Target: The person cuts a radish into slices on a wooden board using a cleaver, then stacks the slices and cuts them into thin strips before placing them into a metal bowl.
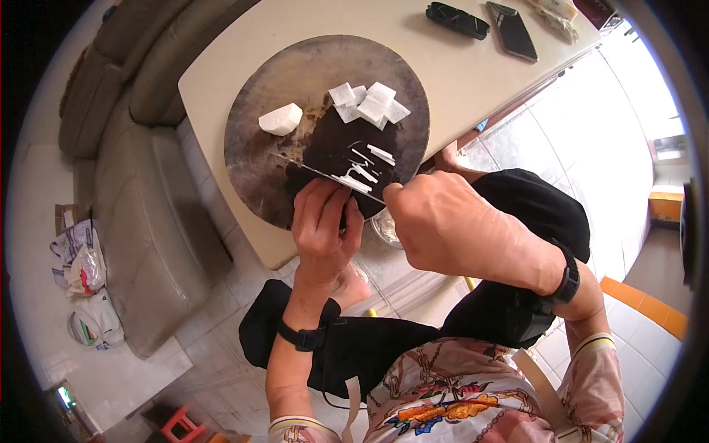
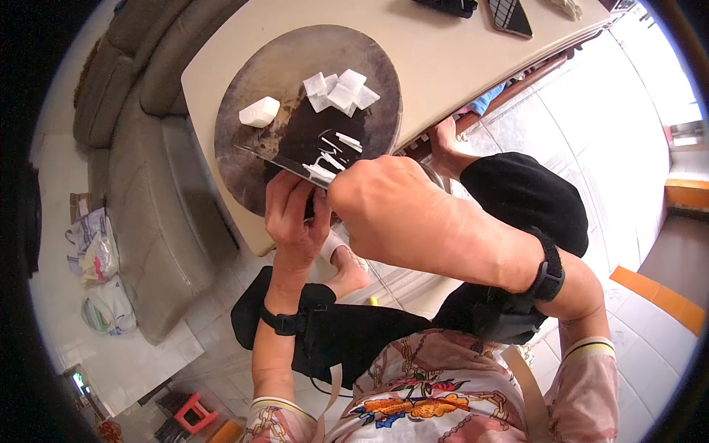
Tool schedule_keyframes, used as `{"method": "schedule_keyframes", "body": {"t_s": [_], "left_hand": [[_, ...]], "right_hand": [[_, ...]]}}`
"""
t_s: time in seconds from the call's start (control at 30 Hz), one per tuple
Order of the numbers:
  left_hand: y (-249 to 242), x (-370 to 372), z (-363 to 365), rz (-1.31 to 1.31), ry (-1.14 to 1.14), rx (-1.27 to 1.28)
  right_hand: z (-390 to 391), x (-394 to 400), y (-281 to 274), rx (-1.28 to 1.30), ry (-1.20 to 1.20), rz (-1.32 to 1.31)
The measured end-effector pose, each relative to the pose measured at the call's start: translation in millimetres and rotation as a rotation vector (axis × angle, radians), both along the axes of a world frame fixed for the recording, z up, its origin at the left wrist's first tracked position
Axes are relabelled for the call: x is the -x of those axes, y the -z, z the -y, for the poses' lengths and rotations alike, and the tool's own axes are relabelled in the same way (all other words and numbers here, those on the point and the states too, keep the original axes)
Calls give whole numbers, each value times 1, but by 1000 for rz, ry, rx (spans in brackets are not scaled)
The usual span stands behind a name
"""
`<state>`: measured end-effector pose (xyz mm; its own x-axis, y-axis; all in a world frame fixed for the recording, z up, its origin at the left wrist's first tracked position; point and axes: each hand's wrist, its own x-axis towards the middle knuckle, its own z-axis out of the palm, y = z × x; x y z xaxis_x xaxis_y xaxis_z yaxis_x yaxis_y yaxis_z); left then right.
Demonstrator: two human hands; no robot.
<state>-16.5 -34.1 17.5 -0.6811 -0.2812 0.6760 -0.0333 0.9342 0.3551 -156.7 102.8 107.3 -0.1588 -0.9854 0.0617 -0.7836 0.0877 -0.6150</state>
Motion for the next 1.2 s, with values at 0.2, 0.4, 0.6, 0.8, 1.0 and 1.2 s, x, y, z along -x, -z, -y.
{"method": "schedule_keyframes", "body": {"t_s": [0.2, 0.4, 0.6, 0.8, 1.0, 1.2], "left_hand": [[-3, -3, -2, 46, -2, -7], [-1, -7, -1, 16, 3, -45], [1, -5, -1, -29, -11, -88], [-2, -8, -1, 13, -23, -75], [-1, -9, -2, 6, 17, -103], [0, -5, -3, -6, -38, -100]], "right_hand": [[26, -2, 4, 111, -58, -55], [12, -1, 4, 99, 28, -80], [7, -6, 3, -8, -21, -57], [5, -17, -2, 124, -66, -137], [19, -25, 5, 175, -120, -209], [12, -14, 4, 180, -36, -42]]}}
